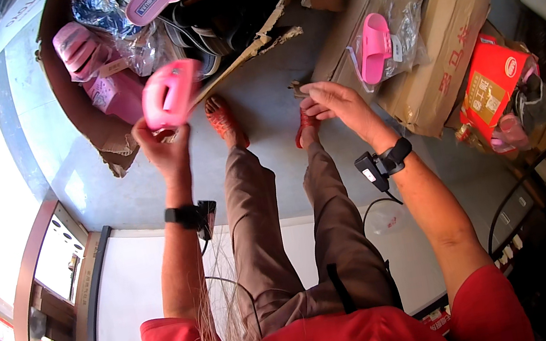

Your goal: The person places a black sandal into a large plastic bag and then puts a pink sandal into a smaller plastic bag.

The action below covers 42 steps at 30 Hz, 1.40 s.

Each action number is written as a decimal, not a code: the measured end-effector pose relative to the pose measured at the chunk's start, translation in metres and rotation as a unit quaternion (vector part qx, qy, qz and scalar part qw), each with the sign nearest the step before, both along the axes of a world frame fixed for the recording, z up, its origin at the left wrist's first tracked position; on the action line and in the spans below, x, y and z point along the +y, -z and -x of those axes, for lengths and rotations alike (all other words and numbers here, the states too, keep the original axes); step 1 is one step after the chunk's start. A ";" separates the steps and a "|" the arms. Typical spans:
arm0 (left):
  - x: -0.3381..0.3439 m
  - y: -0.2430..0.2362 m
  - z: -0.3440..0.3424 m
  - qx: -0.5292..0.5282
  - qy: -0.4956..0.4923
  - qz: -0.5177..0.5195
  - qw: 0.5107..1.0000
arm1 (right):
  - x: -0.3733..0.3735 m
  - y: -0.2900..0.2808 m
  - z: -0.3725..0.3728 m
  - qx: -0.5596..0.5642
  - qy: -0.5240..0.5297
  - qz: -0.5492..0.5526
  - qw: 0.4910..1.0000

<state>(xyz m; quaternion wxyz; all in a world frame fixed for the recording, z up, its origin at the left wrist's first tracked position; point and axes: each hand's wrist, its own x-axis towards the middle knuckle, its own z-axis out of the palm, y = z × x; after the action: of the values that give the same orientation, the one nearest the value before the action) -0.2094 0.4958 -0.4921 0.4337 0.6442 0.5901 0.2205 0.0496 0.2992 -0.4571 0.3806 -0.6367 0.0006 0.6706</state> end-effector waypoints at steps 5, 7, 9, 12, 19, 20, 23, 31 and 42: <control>-0.024 -0.085 -0.052 -0.005 0.309 -0.158 0.938 | 0.016 -0.046 -0.004 0.293 0.116 -0.033 0.948; -0.037 -0.100 -0.063 -0.020 0.374 -0.155 0.914 | 0.013 -0.074 -0.002 0.280 0.100 -0.080 0.951; -0.053 -0.103 -0.071 -0.047 0.395 -0.145 0.906 | 0.000 -0.085 -0.005 0.226 0.022 -0.086 0.970; -0.072 -0.114 -0.087 0.029 0.378 -0.165 0.911 | -0.027 -0.090 -0.006 0.176 0.043 -0.120 0.976; -0.133 -0.098 -0.103 -0.216 0.138 0.397 0.881 | -0.093 -0.088 -0.008 0.079 0.105 -0.113 0.985; -0.140 -0.101 -0.107 -0.230 0.111 0.461 0.850 | -0.100 -0.088 -0.008 0.077 0.110 -0.114 0.984; -0.163 -0.101 -0.121 -0.343 0.065 0.546 0.762 | -0.115 -0.084 -0.008 0.068 0.115 -0.123 0.983; -0.185 -0.084 -0.143 -0.283 -0.085 0.583 0.757 | -0.140 -0.064 -0.021 0.005 0.005 -0.134 0.991; -0.195 -0.038 -0.173 -0.294 -0.172 0.552 0.761 | -0.203 0.087 -0.115 -0.154 0.121 0.149 0.969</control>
<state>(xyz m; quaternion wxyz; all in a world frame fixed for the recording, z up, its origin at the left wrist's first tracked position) -0.0366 0.3004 -0.4541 0.8212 0.0849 0.5542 0.1065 0.1643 0.0957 -0.5445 0.3552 -0.7767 0.1185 0.5064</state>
